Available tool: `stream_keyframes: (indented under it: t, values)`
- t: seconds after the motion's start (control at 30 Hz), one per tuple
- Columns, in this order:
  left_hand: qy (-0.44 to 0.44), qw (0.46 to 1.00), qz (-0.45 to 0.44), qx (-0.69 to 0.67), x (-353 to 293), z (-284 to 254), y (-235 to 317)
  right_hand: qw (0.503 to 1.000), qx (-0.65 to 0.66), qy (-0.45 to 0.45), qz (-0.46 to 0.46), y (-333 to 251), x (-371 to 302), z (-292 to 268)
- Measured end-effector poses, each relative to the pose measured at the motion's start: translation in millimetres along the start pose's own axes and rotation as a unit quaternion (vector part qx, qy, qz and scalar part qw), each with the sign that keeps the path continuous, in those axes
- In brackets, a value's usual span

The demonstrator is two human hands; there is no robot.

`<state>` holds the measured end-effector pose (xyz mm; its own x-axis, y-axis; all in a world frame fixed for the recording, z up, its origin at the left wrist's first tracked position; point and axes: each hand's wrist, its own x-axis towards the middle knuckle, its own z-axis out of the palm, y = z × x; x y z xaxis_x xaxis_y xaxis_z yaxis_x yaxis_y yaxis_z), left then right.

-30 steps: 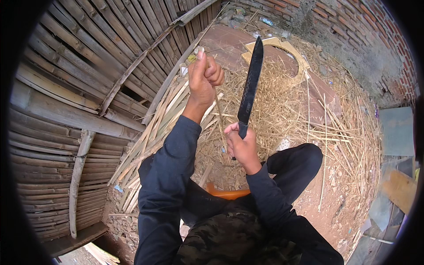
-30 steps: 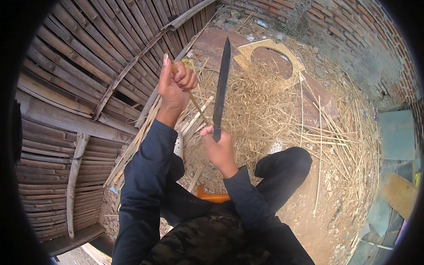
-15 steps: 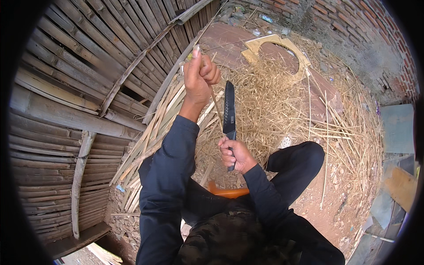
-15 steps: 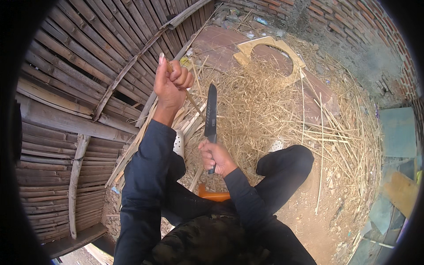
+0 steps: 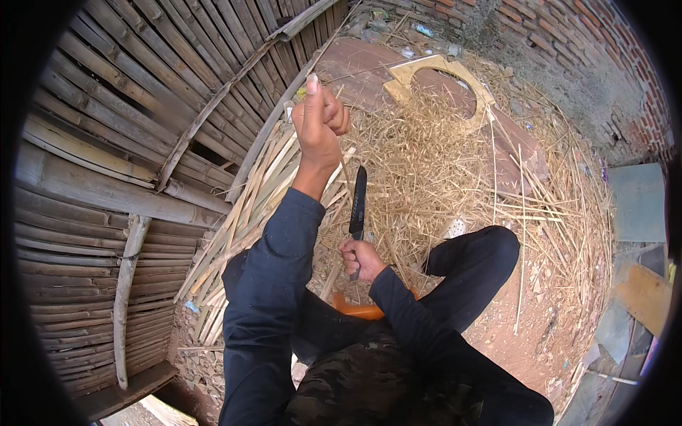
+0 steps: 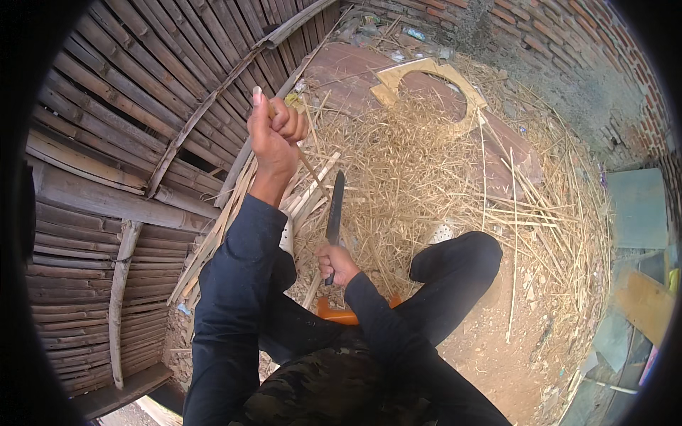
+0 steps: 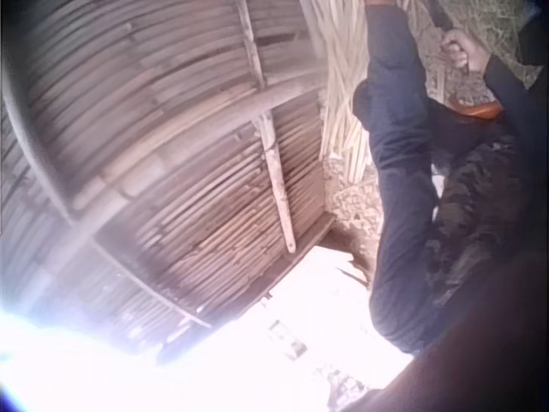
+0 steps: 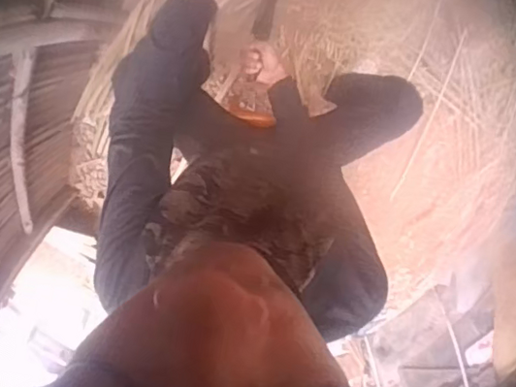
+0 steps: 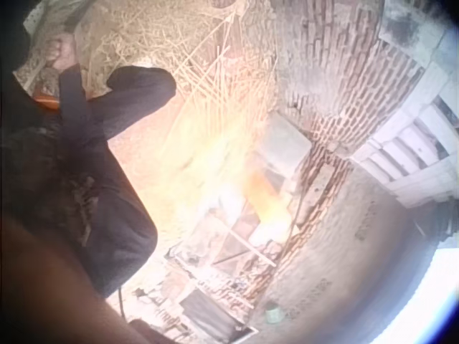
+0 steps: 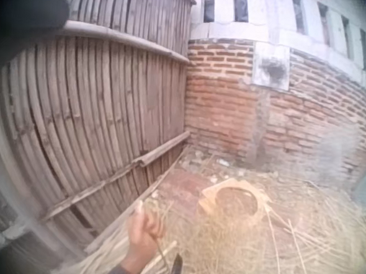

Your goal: The person sits on the ground and uses a red utility knife to shave thin strips from a long bamboo stick. They hold the stick with their left hand and scrape the blade along its length to remove the outer layer, occasionally switching to a larger knife to split the bamboo.

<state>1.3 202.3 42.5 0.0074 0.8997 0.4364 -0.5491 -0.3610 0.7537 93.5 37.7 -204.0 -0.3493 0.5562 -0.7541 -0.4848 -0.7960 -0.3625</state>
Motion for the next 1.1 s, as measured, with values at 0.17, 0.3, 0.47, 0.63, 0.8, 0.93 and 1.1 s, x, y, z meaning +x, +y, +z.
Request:
stream_keyframes:
  t: [0.17, 0.3, 0.47, 0.63, 0.8, 0.93, 1.1]
  values:
    - [0.022, 1.0, 0.011, 0.005, -11, -5, -4, 0.977, -0.054, 0.014, -0.207, -61, -91, 51]
    - [0.051, 0.998, 0.023, 0.008, -13, 0, -8, 0.884, -0.15, 0.078, -0.436, -64, -89, 65]
    - [0.074, 0.996, 0.026, 0.04, -13, 17, -7, 0.856, -0.417, 0.183, -0.246, 36, 63, -46]
    - [0.107, 0.993, 0.05, 0.013, -2, 5, -7, 0.989, 0.094, -0.109, 0.045, -24, -13, 8]
    - [0.11, 0.992, 0.055, 0.018, -8, 4, -11, 0.931, -0.116, 0.049, -0.342, -67, -73, 49]
    - [0.123, 0.99, 0.058, 0.022, -4, 16, -14, 0.753, -0.322, 0.209, -0.534, 5, 30, -10]
    - [0.135, 0.987, 0.081, 0.03, -6, 10, -11, 0.99, -0.096, 0.093, -0.042, 43, 43, -32]
